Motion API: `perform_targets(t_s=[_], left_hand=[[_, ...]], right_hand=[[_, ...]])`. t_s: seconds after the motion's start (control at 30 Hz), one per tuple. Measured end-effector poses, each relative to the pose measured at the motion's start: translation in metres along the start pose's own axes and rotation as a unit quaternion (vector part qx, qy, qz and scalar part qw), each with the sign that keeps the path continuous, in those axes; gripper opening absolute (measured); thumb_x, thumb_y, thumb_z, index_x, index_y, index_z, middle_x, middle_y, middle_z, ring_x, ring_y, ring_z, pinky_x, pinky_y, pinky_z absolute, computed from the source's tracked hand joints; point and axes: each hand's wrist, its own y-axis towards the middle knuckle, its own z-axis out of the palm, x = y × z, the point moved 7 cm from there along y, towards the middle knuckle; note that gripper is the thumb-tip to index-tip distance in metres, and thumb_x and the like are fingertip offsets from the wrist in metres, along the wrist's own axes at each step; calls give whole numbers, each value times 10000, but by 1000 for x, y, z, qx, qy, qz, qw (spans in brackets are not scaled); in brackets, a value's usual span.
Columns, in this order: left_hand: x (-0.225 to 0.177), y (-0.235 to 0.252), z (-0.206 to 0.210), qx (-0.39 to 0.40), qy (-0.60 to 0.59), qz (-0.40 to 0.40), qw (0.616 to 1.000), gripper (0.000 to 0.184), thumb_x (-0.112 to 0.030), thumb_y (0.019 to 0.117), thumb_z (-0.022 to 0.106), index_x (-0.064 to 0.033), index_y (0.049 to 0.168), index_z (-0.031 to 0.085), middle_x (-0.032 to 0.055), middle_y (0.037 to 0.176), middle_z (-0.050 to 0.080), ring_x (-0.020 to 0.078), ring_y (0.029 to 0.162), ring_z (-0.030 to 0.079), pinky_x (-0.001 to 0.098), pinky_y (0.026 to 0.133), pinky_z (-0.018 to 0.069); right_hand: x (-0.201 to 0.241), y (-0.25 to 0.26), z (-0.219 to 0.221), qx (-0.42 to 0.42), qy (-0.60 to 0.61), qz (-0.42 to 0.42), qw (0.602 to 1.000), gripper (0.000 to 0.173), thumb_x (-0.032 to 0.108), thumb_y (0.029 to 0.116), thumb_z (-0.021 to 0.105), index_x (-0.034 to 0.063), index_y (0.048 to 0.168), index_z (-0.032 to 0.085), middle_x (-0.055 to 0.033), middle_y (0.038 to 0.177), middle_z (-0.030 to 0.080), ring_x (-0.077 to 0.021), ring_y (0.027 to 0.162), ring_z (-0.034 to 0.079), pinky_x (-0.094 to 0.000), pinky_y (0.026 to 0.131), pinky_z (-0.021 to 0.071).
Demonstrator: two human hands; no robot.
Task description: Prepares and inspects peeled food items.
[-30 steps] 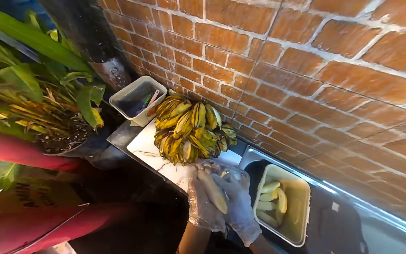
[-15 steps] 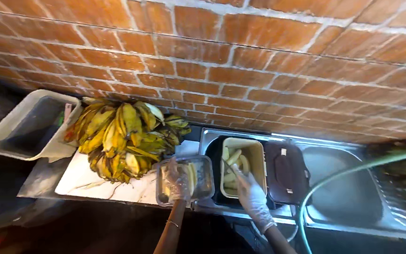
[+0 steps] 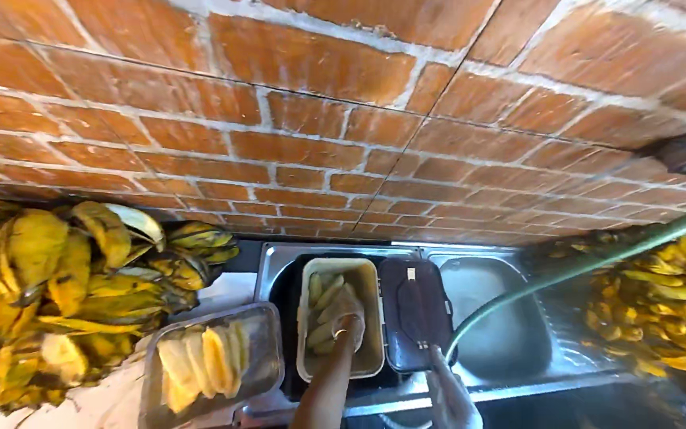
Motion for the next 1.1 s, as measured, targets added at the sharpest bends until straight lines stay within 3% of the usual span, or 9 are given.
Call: perform_targets(t_s=[0.13, 0.2, 0.27, 0.4, 0.5, 0.6, 0.77, 0.93, 1.1], left_hand=[[10, 19, -17, 14, -196, 53, 979, 701, -277, 877, 752, -94, 1498, 482, 192, 1310, 644, 329, 1179, 633, 533, 983, 527], [12, -7, -40, 89, -439, 113, 887, 752, -122, 880, 746, -124, 1535, 377, 177, 1138, 670, 274, 906, 694, 439, 747, 609], [7, -56, -85, 168, -603, 161, 763, 748, -92, 934, 658, -230, 1581, 309, 190, 1125, 647, 313, 854, 690, 488, 719, 618], [7, -145, -192, 158, -699, 245, 653, 479, -379, 1041, 563, -230, 1488, 479, 111, 950, 632, 215, 763, 638, 400, 697, 588], [14, -191, -252, 187, -779, 270, 534, 409, -466, 1010, 586, -154, 1274, 580, 58, 833, 610, 167, 661, 634, 325, 604, 586], [29, -223, -294, 244, -801, 336, 431, 403, -498, 1010, 556, -159, 1227, 581, 38, 877, 608, 147, 704, 638, 284, 621, 567], [63, -247, -330, 203, -806, 394, 392, 414, -477, 1052, 473, -163, 1312, 540, 44, 1021, 610, 138, 818, 652, 266, 671, 573], [76, -258, -353, 201, -824, 407, 338, 288, -364, 1058, 468, -161, 1239, 560, 51, 989, 628, 138, 765, 664, 244, 619, 564], [82, -275, -364, 138, -842, 393, 343, 285, -374, 1070, 450, -139, 1190, 557, 46, 914, 602, 124, 694, 640, 230, 566, 551]], right_hand=[[1, -9, -1, 7, 73, 29, 997, 434, 119, 1026, 564, 45, 1453, 589, -181, 1289, 681, -198, 1073, 683, -361, 955, 567], [21, -1, 1, 29, 137, -9, 990, 420, 133, 1032, 549, 22, 1434, 599, -151, 1385, 651, -195, 1170, 659, -365, 1007, 544], [55, 9, 4, 81, 171, -60, 980, 405, 221, 1057, 530, 68, 1420, 625, -74, 1443, 631, -181, 1326, 599, -386, 1129, 500], [150, 21, 9, 137, 222, -221, 940, 310, 285, 1052, 560, 99, 1134, 795, 1, 1261, 743, -124, 1119, 677, -345, 1007, 541], [220, 6, 10, 220, 227, -348, 883, 252, 246, 1042, 597, 182, 1193, 788, -11, 1198, 748, -98, 1014, 681, -297, 891, 590], [271, -20, 11, 279, 172, -418, 847, 296, 254, 1031, 616, 317, 1294, 737, -9, 1072, 711, -66, 861, 652, -268, 721, 591], [322, -48, 13, 298, 135, -497, 803, 312, 274, 1022, 621, 343, 1308, 725, -26, 1029, 697, -86, 797, 646, -289, 640, 571], [344, -59, 16, 272, 118, -533, 792, 324, 291, 1033, 596, 354, 1331, 706, -32, 1002, 688, -90, 769, 639, -292, 613, 559], [351, -69, 17, 254, 129, -532, 797, 305, 289, 1037, 582, 331, 1303, 727, -34, 1008, 686, -79, 786, 635, -277, 627, 559]])
